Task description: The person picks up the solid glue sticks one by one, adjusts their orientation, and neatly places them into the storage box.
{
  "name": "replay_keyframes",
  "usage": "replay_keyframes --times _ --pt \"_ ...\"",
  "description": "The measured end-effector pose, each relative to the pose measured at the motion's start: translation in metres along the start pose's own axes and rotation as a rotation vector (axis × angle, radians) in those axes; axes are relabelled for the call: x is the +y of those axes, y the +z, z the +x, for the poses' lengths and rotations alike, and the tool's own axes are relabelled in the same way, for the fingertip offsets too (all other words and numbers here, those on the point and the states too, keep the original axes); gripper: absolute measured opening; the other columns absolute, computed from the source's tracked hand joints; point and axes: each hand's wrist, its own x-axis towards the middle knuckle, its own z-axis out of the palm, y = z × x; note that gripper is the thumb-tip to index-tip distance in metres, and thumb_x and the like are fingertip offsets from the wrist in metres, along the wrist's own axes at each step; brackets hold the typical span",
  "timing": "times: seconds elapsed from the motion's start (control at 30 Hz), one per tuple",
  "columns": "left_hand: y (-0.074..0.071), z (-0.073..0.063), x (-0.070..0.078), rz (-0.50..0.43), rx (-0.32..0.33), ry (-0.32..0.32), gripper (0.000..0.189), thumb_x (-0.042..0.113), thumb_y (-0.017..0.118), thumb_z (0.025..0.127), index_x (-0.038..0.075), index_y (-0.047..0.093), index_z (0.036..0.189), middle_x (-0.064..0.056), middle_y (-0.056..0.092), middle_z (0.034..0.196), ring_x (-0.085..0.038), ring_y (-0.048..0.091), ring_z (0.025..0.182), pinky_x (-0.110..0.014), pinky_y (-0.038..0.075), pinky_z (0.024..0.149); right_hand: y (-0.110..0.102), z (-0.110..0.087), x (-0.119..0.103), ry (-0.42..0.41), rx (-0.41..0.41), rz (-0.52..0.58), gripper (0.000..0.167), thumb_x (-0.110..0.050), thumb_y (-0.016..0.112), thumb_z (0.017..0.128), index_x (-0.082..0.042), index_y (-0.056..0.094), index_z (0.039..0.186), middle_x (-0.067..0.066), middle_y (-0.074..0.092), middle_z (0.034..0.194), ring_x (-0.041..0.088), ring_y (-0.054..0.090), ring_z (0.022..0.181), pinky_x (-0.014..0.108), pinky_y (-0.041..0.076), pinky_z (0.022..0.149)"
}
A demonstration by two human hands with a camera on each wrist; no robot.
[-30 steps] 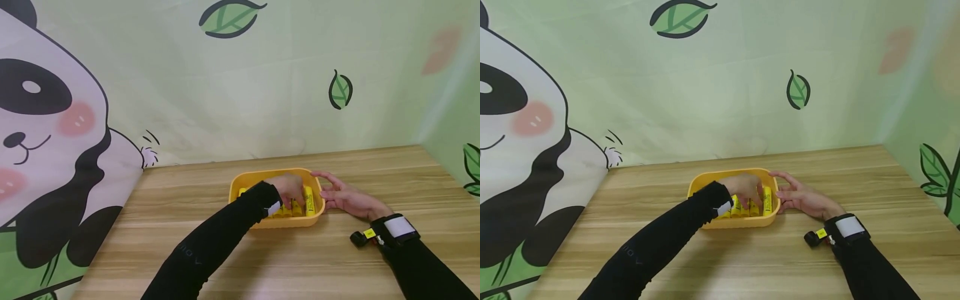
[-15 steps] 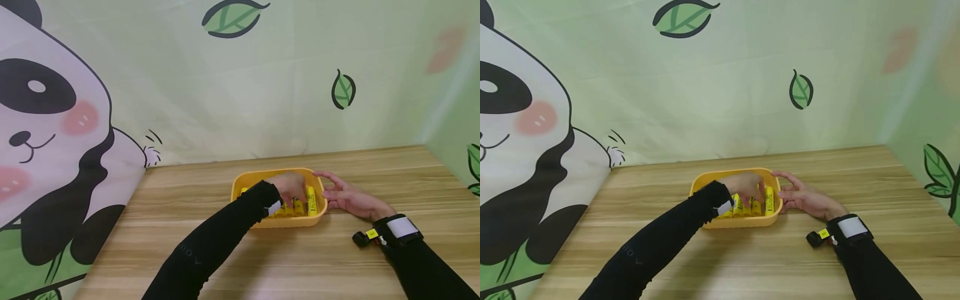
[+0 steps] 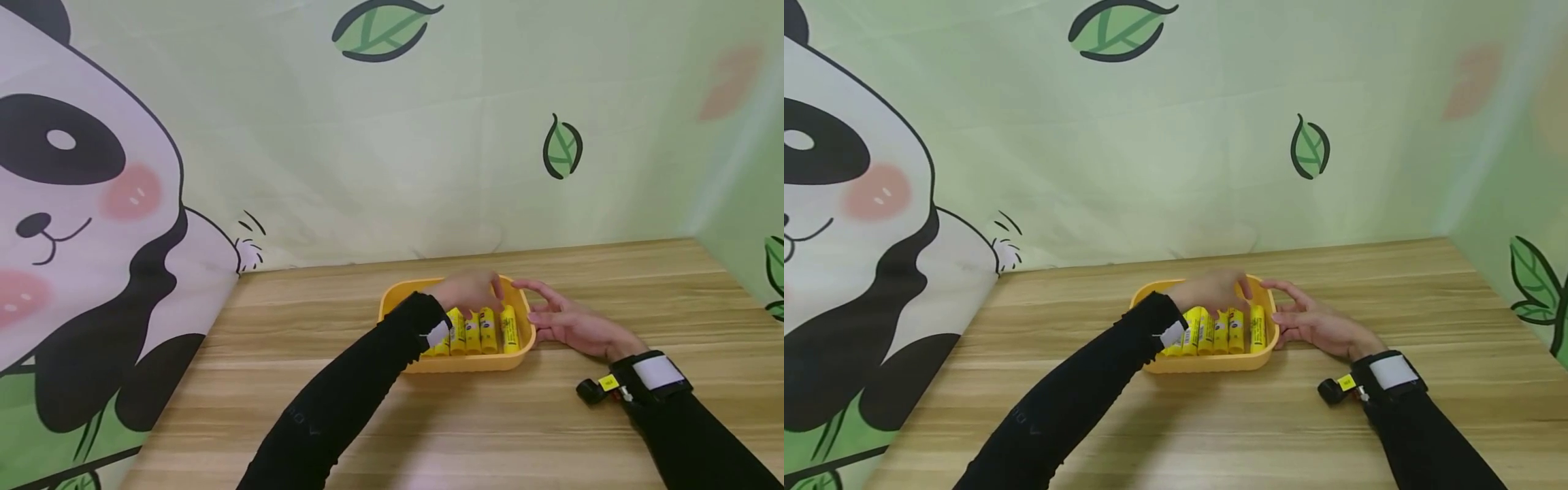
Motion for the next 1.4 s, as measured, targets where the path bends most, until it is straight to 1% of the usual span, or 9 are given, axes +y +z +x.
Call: replay_keyframes --times 0.3,0.4,0.53,0.63,0.8,0.9,1.07,1.17,1.4 --pt "-0.009 -0.001 -0.017 -0.190 0.056 0.118 0.020 0.019 0.064 0.105 0.008 0.065 0.121 -0.017 0.064 0.117 -0.033 0.061 0.095 -0.024 0.054 0.067 -0.005 0.000 0.000 0.003 -0.004 -0.004 0.058 -0.008 0.047 0.110 -0.031 0.027 0.160 0.018 0.052 0.146 0.025 0.063 0.125 0.039 0.054 0.103" --pt "-0.012 -0.002 -0.023 -0.259 0.100 0.158 0.025 0.019 0.062 0.106 0.005 0.064 0.126 -0.018 0.065 0.122 -0.037 0.062 0.103 -0.027 0.056 0.072 -0.006 -0.002 0.000 0.013 0.004 -0.015 0.059 -0.009 0.047 0.110 -0.030 0.025 0.160 0.023 0.047 0.150 0.026 0.062 0.126 0.040 0.053 0.103" --pt "-0.015 -0.005 -0.027 -0.345 0.149 0.207 0.029 0.018 0.059 0.107 0.002 0.063 0.131 -0.022 0.064 0.129 -0.041 0.061 0.107 -0.041 0.060 0.085 -0.008 -0.006 0.000 0.025 0.016 -0.027 0.060 -0.011 0.048 0.110 -0.030 0.023 0.161 0.028 0.040 0.156 0.027 0.062 0.126 0.040 0.053 0.104" --pt "-0.015 -0.007 -0.029 -0.400 0.172 0.233 0.027 0.018 0.059 0.107 0.004 0.064 0.129 -0.021 0.063 0.129 -0.038 0.062 0.105 -0.049 0.059 0.091 -0.010 -0.009 0.001 0.026 0.019 -0.027 0.060 -0.012 0.047 0.110 -0.031 0.023 0.162 0.029 0.039 0.156 0.028 0.063 0.126 0.040 0.053 0.104" --pt "-0.014 -0.008 -0.036 -0.470 0.255 0.262 0.025 0.017 0.060 0.107 0.007 0.065 0.129 -0.012 0.062 0.123 -0.026 0.064 0.096 -0.048 0.059 0.091 -0.012 -0.013 0.002 0.019 0.015 -0.024 0.059 -0.012 0.047 0.111 -0.031 0.023 0.161 0.026 0.042 0.154 0.028 0.063 0.125 0.040 0.053 0.104" --pt "-0.015 -0.011 -0.041 -0.510 0.307 0.285 0.028 0.017 0.059 0.107 0.006 0.063 0.133 -0.012 0.062 0.125 -0.034 0.065 0.101 -0.044 0.060 0.089 -0.014 -0.013 0.003 0.015 0.018 -0.029 0.059 -0.011 0.047 0.110 -0.032 0.024 0.161 0.024 0.043 0.153 0.027 0.063 0.125 0.040 0.053 0.103" --pt "-0.022 -0.023 -0.046 -0.583 0.389 0.328 0.030 0.017 0.057 0.108 0.008 0.062 0.137 -0.015 0.062 0.128 -0.032 0.065 0.101 -0.032 0.060 0.084 -0.013 -0.013 0.001 0.017 0.021 -0.017 0.061 -0.009 0.048 0.110 -0.032 0.025 0.162 0.022 0.041 0.153 0.026 0.064 0.124 0.040 0.053 0.104" --pt "-0.027 -0.032 -0.051 -0.629 0.441 0.353 0.030 0.018 0.057 0.108 0.009 0.062 0.137 -0.017 0.061 0.127 -0.023 0.064 0.096 -0.033 0.060 0.086 -0.011 -0.012 -0.002 0.024 0.022 -0.008 0.062 -0.009 0.048 0.109 -0.032 0.025 0.162 0.022 0.042 0.153 0.027 0.064 0.124 0.040 0.053 0.104" --pt "-0.032 -0.047 -0.057 -0.695 0.512 0.387 0.031 0.019 0.057 0.108 0.009 0.061 0.137 -0.013 0.059 0.126 -0.027 0.065 0.101 -0.037 0.059 0.090 -0.012 -0.006 -0.004 0.030 0.021 -0.011 0.061 -0.010 0.049 0.109 -0.031 0.026 0.161 0.021 0.046 0.151 0.027 0.064 0.124 0.040 0.054 0.103"
